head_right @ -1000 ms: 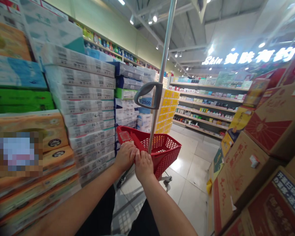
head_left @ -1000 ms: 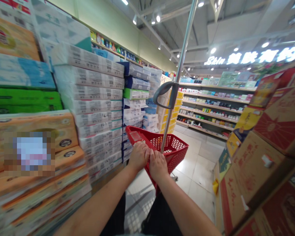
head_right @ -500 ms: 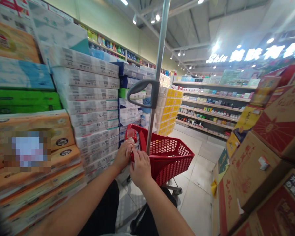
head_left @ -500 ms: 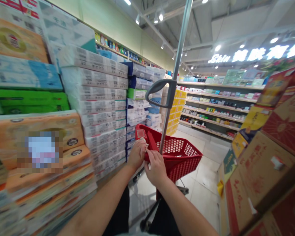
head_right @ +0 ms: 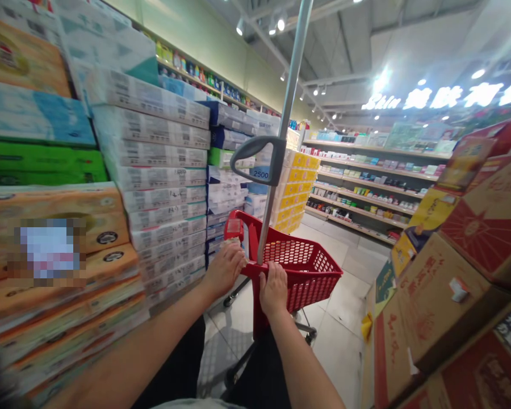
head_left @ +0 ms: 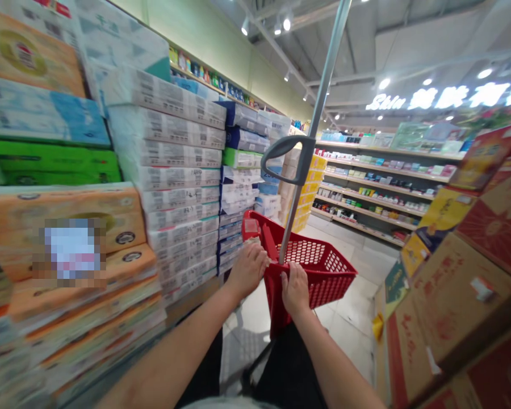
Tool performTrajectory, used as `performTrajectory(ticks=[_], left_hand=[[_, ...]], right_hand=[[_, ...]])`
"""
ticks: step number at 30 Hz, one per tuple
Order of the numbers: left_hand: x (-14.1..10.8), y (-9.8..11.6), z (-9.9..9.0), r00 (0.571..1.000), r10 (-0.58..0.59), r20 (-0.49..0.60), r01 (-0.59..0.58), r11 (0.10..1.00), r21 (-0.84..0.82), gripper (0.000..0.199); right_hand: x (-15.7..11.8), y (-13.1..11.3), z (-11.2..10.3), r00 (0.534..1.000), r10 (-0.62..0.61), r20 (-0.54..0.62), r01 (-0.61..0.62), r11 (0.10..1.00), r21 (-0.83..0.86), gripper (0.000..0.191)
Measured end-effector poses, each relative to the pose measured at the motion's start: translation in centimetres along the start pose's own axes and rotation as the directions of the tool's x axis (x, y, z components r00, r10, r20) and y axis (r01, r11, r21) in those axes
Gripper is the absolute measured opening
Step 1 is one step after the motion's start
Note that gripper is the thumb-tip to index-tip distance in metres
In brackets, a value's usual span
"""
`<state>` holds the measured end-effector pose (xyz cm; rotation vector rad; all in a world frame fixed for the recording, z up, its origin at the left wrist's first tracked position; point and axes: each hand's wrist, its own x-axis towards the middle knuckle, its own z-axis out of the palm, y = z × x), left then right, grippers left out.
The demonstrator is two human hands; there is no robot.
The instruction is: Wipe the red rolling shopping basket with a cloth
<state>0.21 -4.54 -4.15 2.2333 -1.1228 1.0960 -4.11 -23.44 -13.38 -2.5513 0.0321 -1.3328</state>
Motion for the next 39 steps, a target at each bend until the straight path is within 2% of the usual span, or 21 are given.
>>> performTrajectory(ticks=[3,5,7,9,11,14,16,18,20,24,26,28,30,33,39], left_hand=[[0.8,0.7,-0.2,0.997,-0.047,0.058,0.043,0.997,0.070,0.030],[2.2,0.4,-0.4,0.979,-0.102,0.176,0.085,0.991,0.100,0.038],[3.6,0.1,-0.6,0.943,-0.138,0.302,0.101,0.986,0.135,0.043],[4.1,0.0,-0.7,0.928,-0.124,0.352,0.070,0.984,0.163,0.042],[3.4,0.2,-0.6,0.950,-0.081,0.300,0.029,0.985,0.171,0.040],[0.6,0.6,0.0,0.996,-0.008,0.087,-0.003,0.991,0.131,0.031],[-1.2,0.8,0.5,0.998,0.024,-0.053,-0.019,0.996,0.091,0.025],[-2.0,0.7,0.8,0.993,0.029,-0.115,-0.021,0.997,0.071,0.023],[-1.5,0.6,0.7,0.996,0.010,-0.091,-0.004,0.997,0.074,0.021],[1.0,0.3,-0.2,0.995,-0.050,0.086,0.041,0.994,0.104,0.019],[1.4,0.4,-0.6,0.991,-0.053,0.125,0.039,0.994,0.107,0.019],[0.8,0.5,-0.5,0.996,-0.014,0.086,0.006,0.996,0.084,0.019],[-0.3,0.7,-0.3,1.000,0.020,0.000,-0.020,0.998,0.055,0.017],[-1.1,0.9,0.1,0.996,0.001,-0.089,0.003,0.999,0.052,0.017],[0.7,0.5,-0.5,0.995,-0.063,0.080,0.055,0.994,0.098,0.020]], right_hand=[[-0.2,-0.4,0.2,1.000,0.003,-0.013,-0.002,1.000,0.018,0.049],[-0.2,-0.7,0.1,1.000,0.003,-0.006,-0.002,0.999,0.039,0.050],[-0.1,-0.9,-0.1,1.000,0.010,0.004,-0.010,0.998,0.060,0.050],[-0.2,-0.9,-0.2,1.000,0.017,0.011,-0.017,0.997,0.079,0.051],[-0.3,-0.9,-0.2,1.000,0.021,0.010,-0.021,0.996,0.091,0.052],[-0.6,-0.8,-0.2,1.000,0.014,-0.001,-0.014,0.994,0.108,0.051],[-0.7,-0.6,-0.2,1.000,0.004,-0.006,-0.003,0.993,0.120,0.049],[-0.7,-0.6,-0.1,1.000,-0.005,-0.006,0.005,0.992,0.126,0.048],[-0.6,-0.6,-0.1,1.000,-0.002,-0.003,0.002,0.991,0.130,0.048],[-0.3,-0.9,-0.1,1.000,0.014,0.004,-0.015,0.991,0.134,0.050],[-0.3,-1.1,-0.2,1.000,0.015,0.001,-0.015,0.992,0.128,0.050],[-0.4,-1.2,-0.3,1.000,0.012,-0.006,-0.011,0.992,0.123,0.049],[-0.5,-1.2,-0.4,1.000,0.005,-0.010,-0.004,0.992,0.123,0.048],[-0.6,-1.1,-0.3,1.000,-0.002,-0.024,0.005,0.992,0.125,0.046],[-0.5,-1.2,-0.2,1.000,0.006,-0.007,-0.005,0.993,0.119,0.046]])
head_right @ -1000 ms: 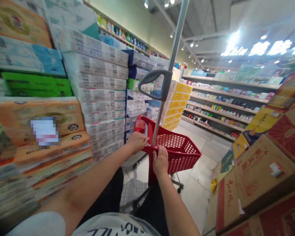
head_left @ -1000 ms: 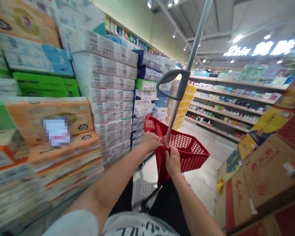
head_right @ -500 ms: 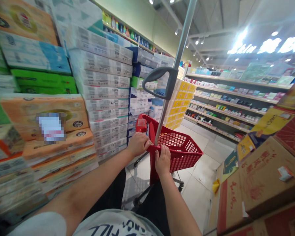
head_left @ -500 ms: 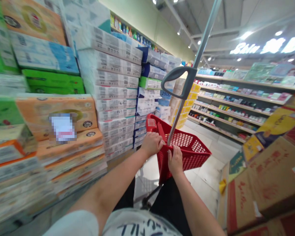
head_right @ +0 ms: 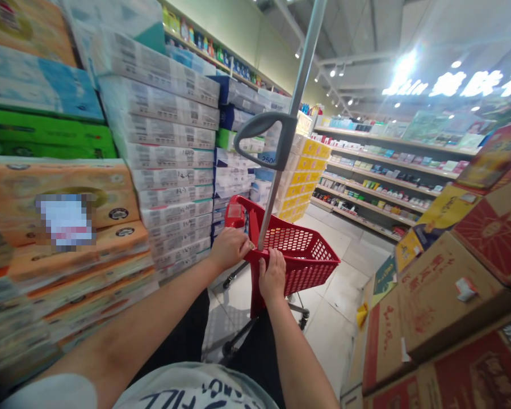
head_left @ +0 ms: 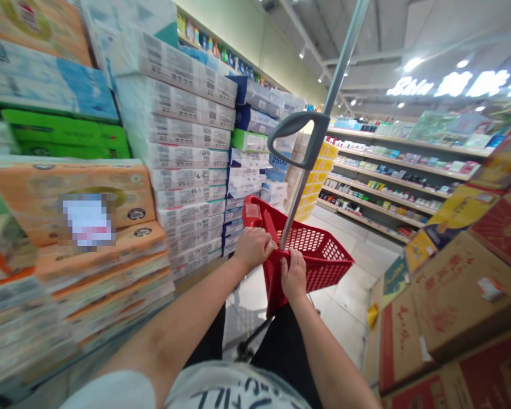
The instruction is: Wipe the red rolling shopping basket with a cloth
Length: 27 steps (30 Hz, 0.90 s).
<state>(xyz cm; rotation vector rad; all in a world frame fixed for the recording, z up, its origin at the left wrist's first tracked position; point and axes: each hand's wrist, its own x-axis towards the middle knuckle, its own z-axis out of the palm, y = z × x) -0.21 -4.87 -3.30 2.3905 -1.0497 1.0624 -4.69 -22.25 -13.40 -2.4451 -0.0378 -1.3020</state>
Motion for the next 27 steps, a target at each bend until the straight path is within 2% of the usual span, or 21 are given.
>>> performTrajectory(ticks=[6,7,10,12,14,16,18,19,24,27], left_hand=[[-1.5,0.2,0.2,0.987,0.018,-0.160,-0.026,0.999,-0.046,0.018],[-1.3,0.2,0.2,0.990,0.005,-0.142,-0.011,0.999,-0.038,0.018],[0.2,0.0,-0.1,0.999,-0.023,0.023,0.023,1.000,-0.004,0.020],[0.9,0.0,-0.3,0.995,-0.019,0.094,0.019,1.000,0.007,0.023],[0.6,0.1,-0.4,0.998,0.000,0.055,0.000,1.000,-0.001,0.021],[-0.3,0.4,-0.2,0.999,0.013,-0.051,-0.014,1.000,-0.021,0.019],[-1.0,0.8,-0.1,0.991,-0.001,-0.134,-0.003,1.000,-0.030,0.019],[-1.1,0.9,0.0,0.990,-0.019,-0.142,0.016,1.000,-0.023,0.019],[0.4,0.9,-0.3,0.997,-0.064,0.044,0.062,0.997,0.034,0.021],[0.3,0.9,-0.6,1.000,-0.029,0.008,0.029,1.000,0.011,0.021]], right_hand=[[-0.1,-0.3,-0.1,1.000,0.013,-0.005,-0.013,1.000,0.015,0.045],[-0.1,-0.3,-0.1,1.000,0.011,-0.003,-0.011,1.000,0.015,0.045],[0.0,-0.2,0.0,1.000,0.004,-0.004,-0.004,1.000,0.009,0.045],[0.0,-0.1,0.0,1.000,-0.001,-0.015,0.001,1.000,0.004,0.044],[0.0,-0.1,0.0,1.000,-0.008,-0.024,0.008,1.000,0.003,0.044],[-0.1,-0.1,0.0,1.000,-0.015,-0.025,0.015,1.000,0.005,0.044],[-0.1,0.0,0.0,0.999,-0.020,-0.026,0.020,1.000,0.005,0.044],[-0.1,0.0,0.0,0.999,-0.022,-0.028,0.022,1.000,0.004,0.044],[0.0,0.2,-0.2,1.000,-0.020,-0.014,0.020,1.000,0.002,0.045],[0.0,0.0,-0.3,1.000,-0.005,-0.007,0.005,1.000,0.004,0.045]])
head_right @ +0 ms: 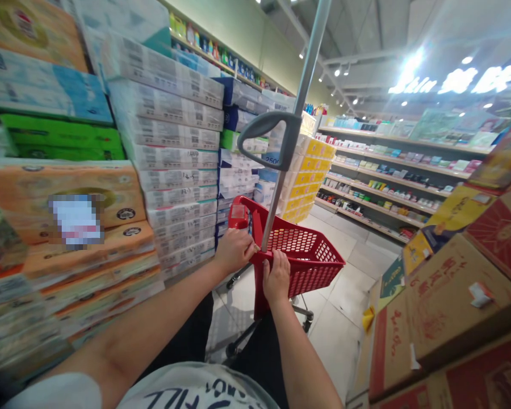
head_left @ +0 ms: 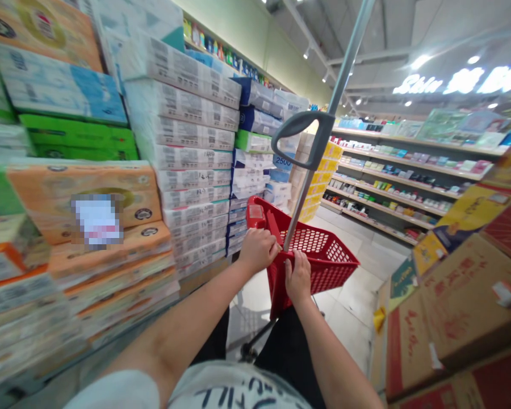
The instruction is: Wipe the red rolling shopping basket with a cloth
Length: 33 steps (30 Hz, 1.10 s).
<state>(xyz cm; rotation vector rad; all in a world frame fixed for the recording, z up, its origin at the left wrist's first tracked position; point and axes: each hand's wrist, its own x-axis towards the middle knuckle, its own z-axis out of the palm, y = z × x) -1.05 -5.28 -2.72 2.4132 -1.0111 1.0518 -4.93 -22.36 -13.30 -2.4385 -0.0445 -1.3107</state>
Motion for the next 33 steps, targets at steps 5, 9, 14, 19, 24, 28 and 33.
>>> performTrajectory(ticks=[5,9,14,19,24,28,33], left_hand=[[0.4,0.1,-0.3,0.999,-0.041,0.031,0.041,0.999,0.002,0.023],[1.5,0.0,-0.3,0.980,-0.051,0.190,0.047,0.999,0.027,0.021],[-1.4,0.2,0.4,0.997,0.000,-0.081,-0.003,0.999,-0.044,0.019],[-1.2,0.4,0.4,0.998,-0.033,-0.055,0.032,0.999,-0.024,0.019],[1.1,0.3,-0.4,0.985,-0.067,0.159,0.062,0.997,0.038,0.018],[-0.9,0.5,-0.1,1.000,-0.006,-0.030,0.006,1.000,-0.005,0.018],[-0.8,0.3,0.1,0.999,-0.021,-0.029,0.021,1.000,0.006,0.018]], right_hand=[[-0.1,-0.1,-0.1,1.000,0.001,0.016,-0.001,1.000,0.011,0.045],[-0.1,0.0,0.0,1.000,0.002,0.016,-0.002,1.000,0.001,0.046],[-0.2,-0.1,0.0,1.000,-0.003,0.005,0.003,1.000,0.009,0.044],[-0.1,0.2,-0.1,1.000,-0.020,0.003,0.020,1.000,0.021,0.043],[-0.1,0.3,0.2,1.000,-0.009,0.001,0.009,1.000,0.015,0.045],[-0.3,0.2,0.1,1.000,-0.007,0.004,0.007,1.000,0.019,0.044],[-0.1,0.2,-0.3,1.000,-0.023,0.010,0.023,0.999,0.027,0.043]])
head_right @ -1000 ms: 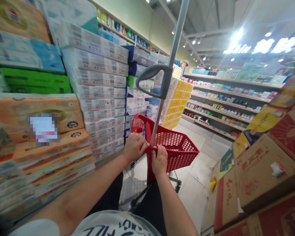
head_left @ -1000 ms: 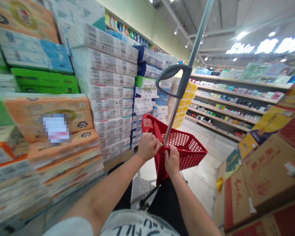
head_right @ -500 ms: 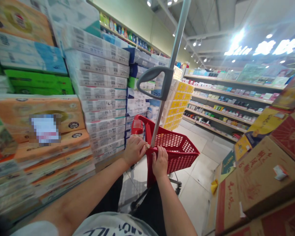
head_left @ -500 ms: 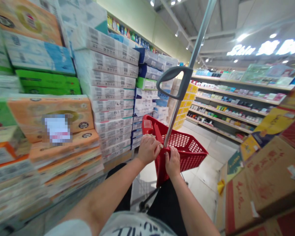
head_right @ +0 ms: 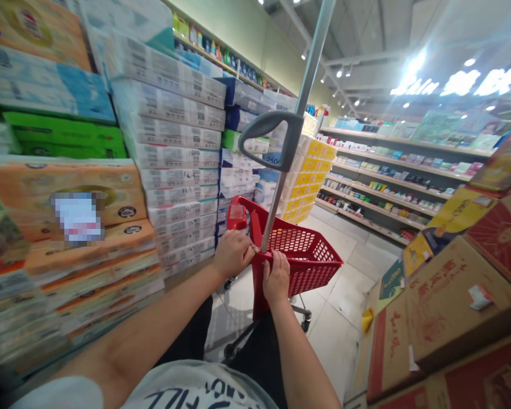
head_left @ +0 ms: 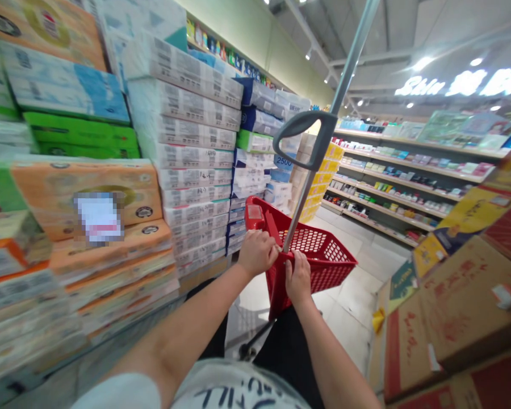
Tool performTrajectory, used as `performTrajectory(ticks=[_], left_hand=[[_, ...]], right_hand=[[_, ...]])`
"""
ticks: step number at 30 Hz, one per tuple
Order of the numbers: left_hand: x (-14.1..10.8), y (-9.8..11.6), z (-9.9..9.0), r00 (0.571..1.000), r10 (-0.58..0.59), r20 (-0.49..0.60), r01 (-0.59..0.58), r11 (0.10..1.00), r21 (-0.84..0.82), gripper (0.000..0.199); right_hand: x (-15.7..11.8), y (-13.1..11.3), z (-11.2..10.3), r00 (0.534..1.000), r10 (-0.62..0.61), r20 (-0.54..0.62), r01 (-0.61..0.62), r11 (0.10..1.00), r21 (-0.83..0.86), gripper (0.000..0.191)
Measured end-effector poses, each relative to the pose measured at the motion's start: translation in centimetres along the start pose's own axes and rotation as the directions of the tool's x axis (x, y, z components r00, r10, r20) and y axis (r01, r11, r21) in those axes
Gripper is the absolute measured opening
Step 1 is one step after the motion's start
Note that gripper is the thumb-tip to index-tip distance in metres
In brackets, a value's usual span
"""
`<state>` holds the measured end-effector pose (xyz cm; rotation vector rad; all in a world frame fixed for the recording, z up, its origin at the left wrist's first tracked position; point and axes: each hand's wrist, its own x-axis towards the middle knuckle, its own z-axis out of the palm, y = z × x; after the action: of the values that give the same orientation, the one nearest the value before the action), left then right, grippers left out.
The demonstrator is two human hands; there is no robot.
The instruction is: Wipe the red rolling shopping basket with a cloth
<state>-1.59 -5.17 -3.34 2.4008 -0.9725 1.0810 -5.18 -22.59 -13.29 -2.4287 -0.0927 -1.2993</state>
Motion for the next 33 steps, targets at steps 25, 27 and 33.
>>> performTrajectory(ticks=[25,27,33], left_hand=[[-0.8,0.3,-0.8,0.999,0.033,-0.025,-0.032,0.998,0.048,0.023],[-0.9,0.1,-0.8,0.998,0.060,-0.028,-0.059,0.998,0.032,0.022],[-1.4,0.0,-1.5,0.992,0.122,-0.036,-0.122,0.993,-0.001,0.019]], right_hand=[[-0.4,-0.7,-0.1,1.000,0.028,0.006,-0.028,0.999,0.035,0.041],[-0.6,-0.5,0.0,1.000,0.022,0.002,-0.022,0.999,0.031,0.040],[-1.1,-0.1,-0.3,1.000,-0.021,0.001,0.021,1.000,-0.007,0.039]])
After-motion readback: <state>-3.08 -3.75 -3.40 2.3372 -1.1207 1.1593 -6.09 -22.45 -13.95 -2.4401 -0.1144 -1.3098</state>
